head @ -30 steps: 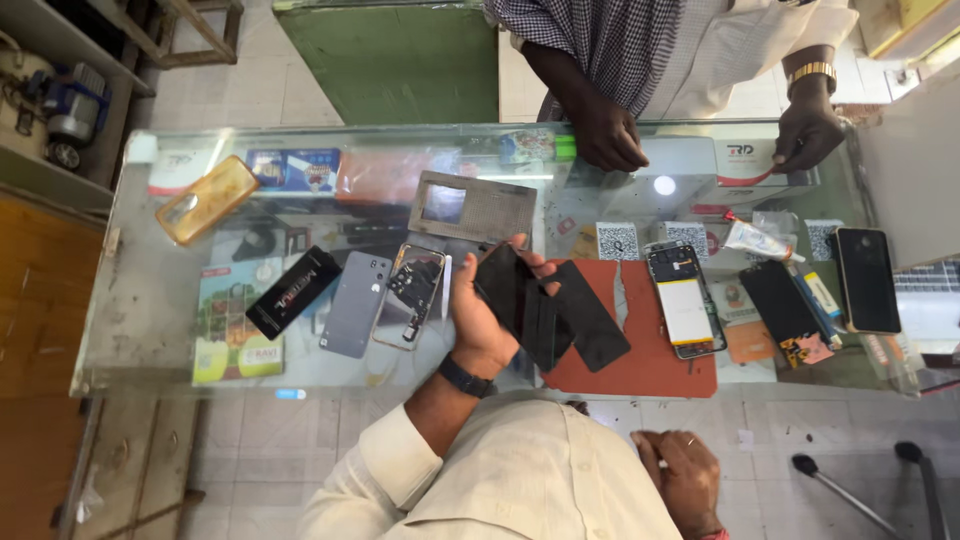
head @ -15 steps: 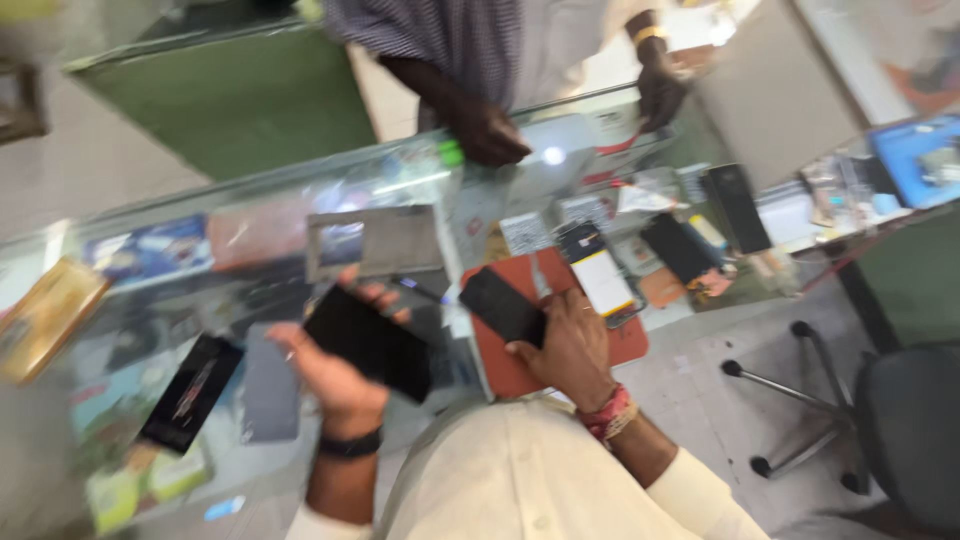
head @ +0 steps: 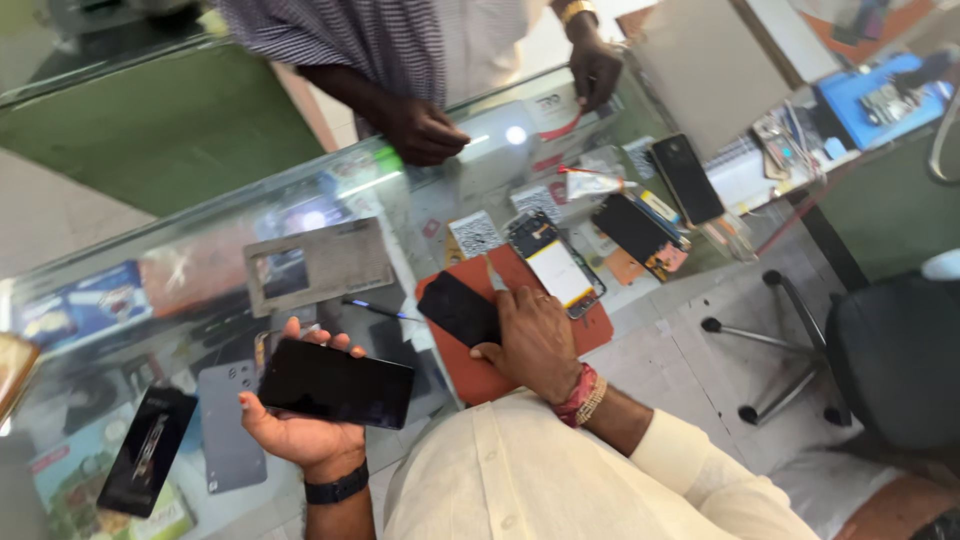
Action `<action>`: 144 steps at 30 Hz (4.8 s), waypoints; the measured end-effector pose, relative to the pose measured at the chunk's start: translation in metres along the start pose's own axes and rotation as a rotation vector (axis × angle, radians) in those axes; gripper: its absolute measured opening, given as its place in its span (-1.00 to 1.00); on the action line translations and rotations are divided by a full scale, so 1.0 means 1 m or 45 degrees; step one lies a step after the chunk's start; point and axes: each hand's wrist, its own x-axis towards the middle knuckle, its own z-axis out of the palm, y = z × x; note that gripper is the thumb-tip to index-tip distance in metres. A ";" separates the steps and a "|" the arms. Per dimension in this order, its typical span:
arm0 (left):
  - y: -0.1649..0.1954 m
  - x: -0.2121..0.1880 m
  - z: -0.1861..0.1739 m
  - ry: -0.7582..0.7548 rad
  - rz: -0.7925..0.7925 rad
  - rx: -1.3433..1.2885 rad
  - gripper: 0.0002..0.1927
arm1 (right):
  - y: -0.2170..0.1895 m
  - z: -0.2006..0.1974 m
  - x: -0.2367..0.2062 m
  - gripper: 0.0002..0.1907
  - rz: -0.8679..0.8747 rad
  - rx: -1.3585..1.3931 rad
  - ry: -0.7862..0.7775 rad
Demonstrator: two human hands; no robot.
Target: The person disassembles a smartphone, removes the battery, and applies adhesive to a new screen assembly. They then place the screen onto the phone frame and use a screwdriver to secure components.
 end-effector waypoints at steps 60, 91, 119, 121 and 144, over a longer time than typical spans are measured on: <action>-0.033 -0.003 0.020 -0.548 0.049 0.324 0.14 | 0.148 -0.049 0.013 -0.14 0.844 -0.198 0.073; -0.091 0.015 0.058 -1.116 -0.224 0.573 -0.04 | 0.043 -0.021 -0.031 -0.88 -0.176 1.575 0.433; -0.097 0.017 0.047 -1.078 -0.156 0.708 -0.09 | 0.019 -0.040 -0.018 -0.85 -0.664 0.996 0.626; -0.093 0.016 0.050 -0.967 -0.177 0.561 -0.11 | 0.022 -0.026 -0.023 -0.82 -0.364 1.202 0.631; -0.081 0.041 0.041 -0.164 -0.360 0.074 -0.68 | 0.018 0.025 -0.020 -0.54 0.087 1.668 -0.100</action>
